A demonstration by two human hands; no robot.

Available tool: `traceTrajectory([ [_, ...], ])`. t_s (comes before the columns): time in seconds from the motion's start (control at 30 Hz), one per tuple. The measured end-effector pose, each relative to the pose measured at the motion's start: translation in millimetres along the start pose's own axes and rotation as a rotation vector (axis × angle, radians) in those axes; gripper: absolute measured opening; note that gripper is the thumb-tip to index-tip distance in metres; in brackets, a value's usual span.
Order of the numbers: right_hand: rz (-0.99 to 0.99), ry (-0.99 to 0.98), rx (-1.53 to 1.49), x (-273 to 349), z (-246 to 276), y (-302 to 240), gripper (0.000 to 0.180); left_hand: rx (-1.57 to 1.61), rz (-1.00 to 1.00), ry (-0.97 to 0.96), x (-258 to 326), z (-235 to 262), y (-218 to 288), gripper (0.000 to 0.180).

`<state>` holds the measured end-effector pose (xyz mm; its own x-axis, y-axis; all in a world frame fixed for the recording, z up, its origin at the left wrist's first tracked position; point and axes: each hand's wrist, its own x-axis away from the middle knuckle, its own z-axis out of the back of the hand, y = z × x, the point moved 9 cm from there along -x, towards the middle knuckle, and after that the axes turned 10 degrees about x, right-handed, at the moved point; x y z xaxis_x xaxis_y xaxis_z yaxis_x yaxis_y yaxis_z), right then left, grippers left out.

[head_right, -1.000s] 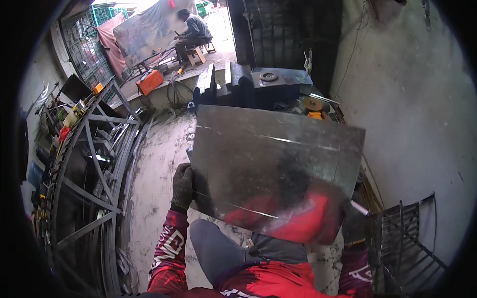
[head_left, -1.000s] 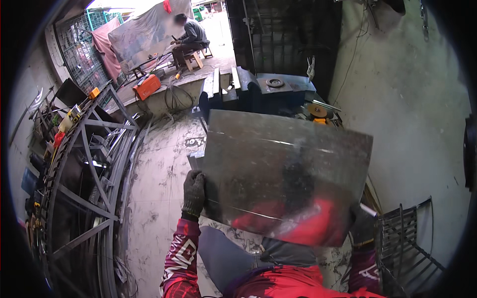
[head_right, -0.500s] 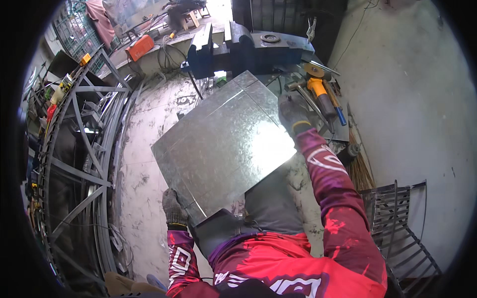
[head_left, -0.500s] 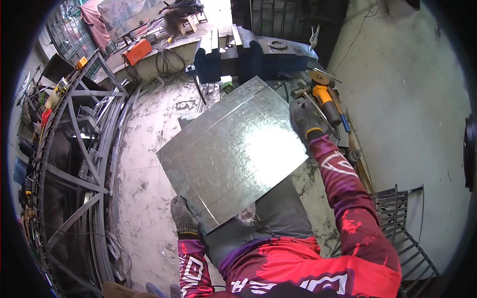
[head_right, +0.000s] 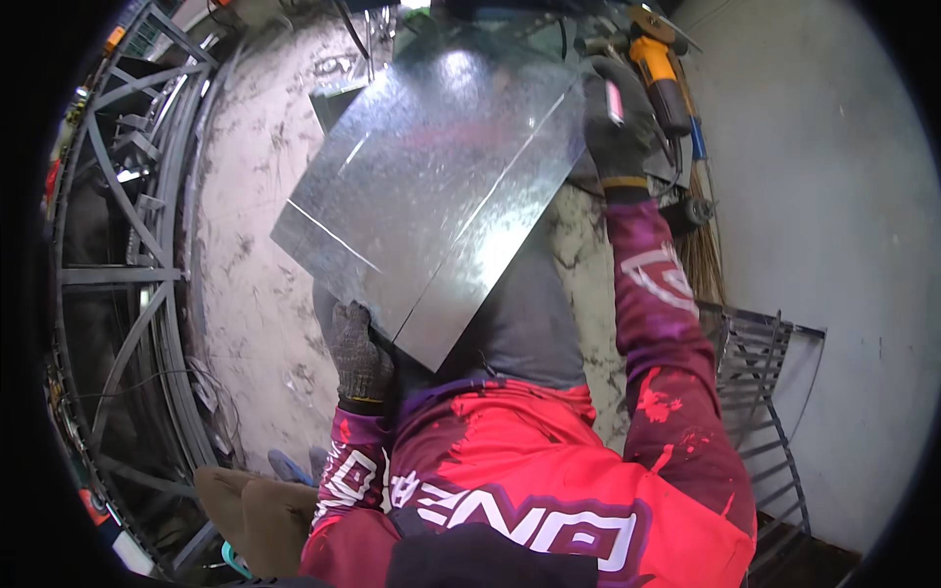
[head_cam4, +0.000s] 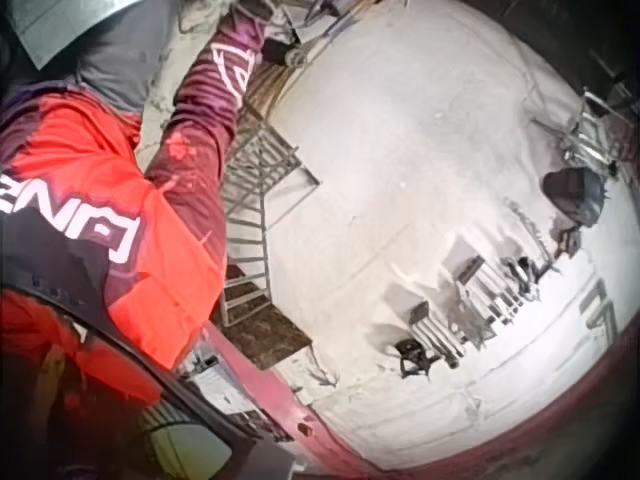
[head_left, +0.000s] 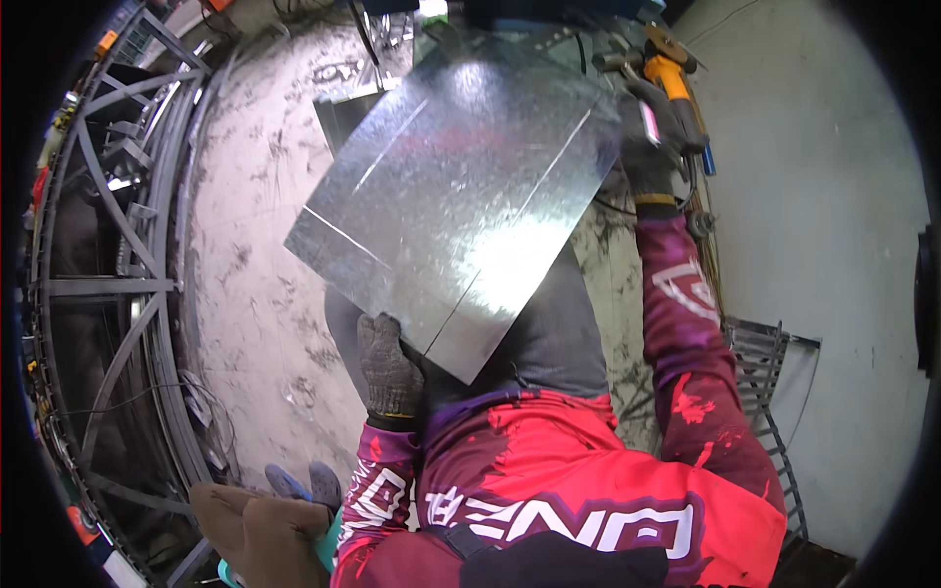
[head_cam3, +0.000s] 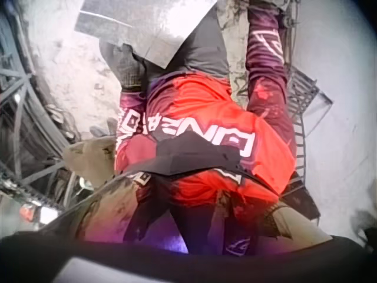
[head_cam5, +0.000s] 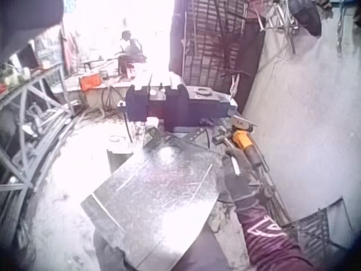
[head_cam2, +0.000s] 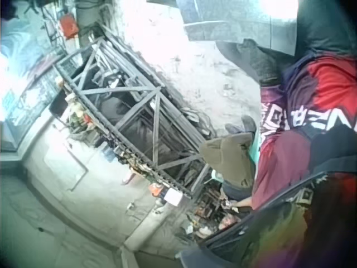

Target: Drawing marking lines on a metal sheet using a marker and a small piece of metal as a straight edge.

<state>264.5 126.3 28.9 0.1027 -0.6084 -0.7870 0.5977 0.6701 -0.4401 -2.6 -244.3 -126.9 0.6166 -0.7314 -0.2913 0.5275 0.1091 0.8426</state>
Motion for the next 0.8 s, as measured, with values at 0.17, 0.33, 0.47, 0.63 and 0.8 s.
traceTrajectory([
  [0.17,-0.595,-0.104,-0.285,128.0,68.6,20.7,0.028,0.589,0.446,-0.403,20.7,-40.5,102.5,0.023],
  [0.33,-0.811,-0.183,-0.558,156.4,78.0,8.6,0.045,0.921,0.944,-0.774,57.7,-80.2,96.4,0.028],
  [0.47,-0.697,-0.221,-0.467,132.6,78.5,3.9,0.047,0.724,0.301,-0.900,-13.1,-44.0,125.9,0.018],
  [0.63,-0.439,-0.311,-0.101,124.4,84.2,-9.1,0.048,0.457,0.240,-0.236,-140.6,24.4,27.8,0.026],
  [0.8,-0.665,-0.279,-0.770,140.2,54.9,-20.3,0.057,0.188,-0.003,-0.424,-134.0,-37.3,-45.8,0.034],
])
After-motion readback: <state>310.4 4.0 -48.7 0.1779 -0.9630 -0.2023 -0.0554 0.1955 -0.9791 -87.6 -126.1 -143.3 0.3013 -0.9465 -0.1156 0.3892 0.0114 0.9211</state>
